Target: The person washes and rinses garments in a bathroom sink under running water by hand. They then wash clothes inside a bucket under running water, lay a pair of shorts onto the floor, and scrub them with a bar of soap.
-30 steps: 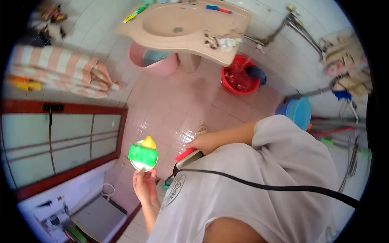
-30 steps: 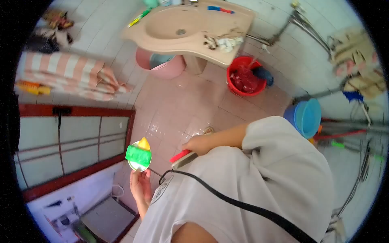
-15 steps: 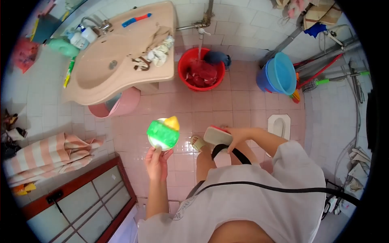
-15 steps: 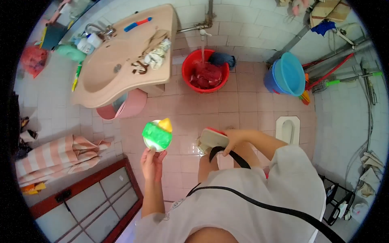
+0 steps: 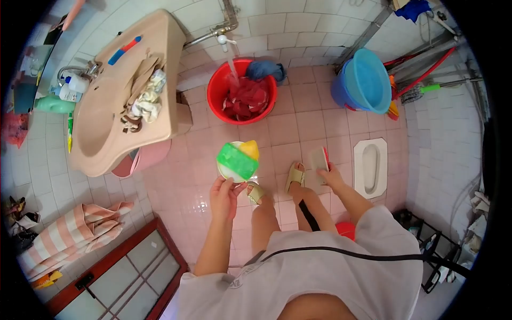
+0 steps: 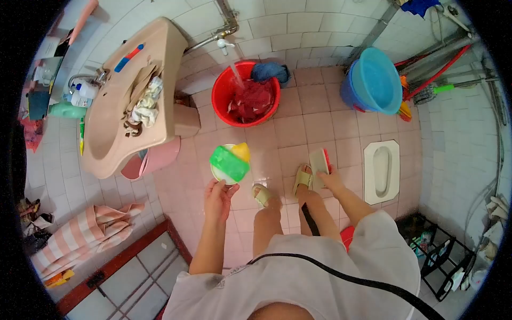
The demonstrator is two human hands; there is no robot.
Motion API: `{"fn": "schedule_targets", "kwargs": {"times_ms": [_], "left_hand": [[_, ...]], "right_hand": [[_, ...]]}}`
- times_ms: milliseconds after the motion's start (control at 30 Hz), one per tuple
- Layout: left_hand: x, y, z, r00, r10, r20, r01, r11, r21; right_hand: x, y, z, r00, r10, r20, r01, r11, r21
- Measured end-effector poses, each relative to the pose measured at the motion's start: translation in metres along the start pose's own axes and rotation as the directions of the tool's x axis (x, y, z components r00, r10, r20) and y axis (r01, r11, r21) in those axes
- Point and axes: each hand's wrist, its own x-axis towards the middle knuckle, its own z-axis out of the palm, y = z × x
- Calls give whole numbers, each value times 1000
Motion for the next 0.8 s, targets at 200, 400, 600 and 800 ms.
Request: {"fn": "schedule_targets", "kwargs": {"times_ms": [200, 400, 600, 800], "left_hand": [[53, -29, 13, 1000, -9, -27, 11, 998, 61], [130, -87, 1, 992, -90, 93, 77, 988, 133], [199, -139, -12, 965, -195, 174, 150, 959, 242], [249, -182, -13, 937, -273, 217, 200, 930, 308]], "right_hand": [[111, 7, -22, 995, 34, -92, -15, 980, 198], [229, 6, -4, 976, 18, -217, -37, 996, -87], [342, 37, 15, 983, 143, -113, -152, 985, -79], [428, 75, 20, 994, 106, -42, -107, 994, -36]]}}
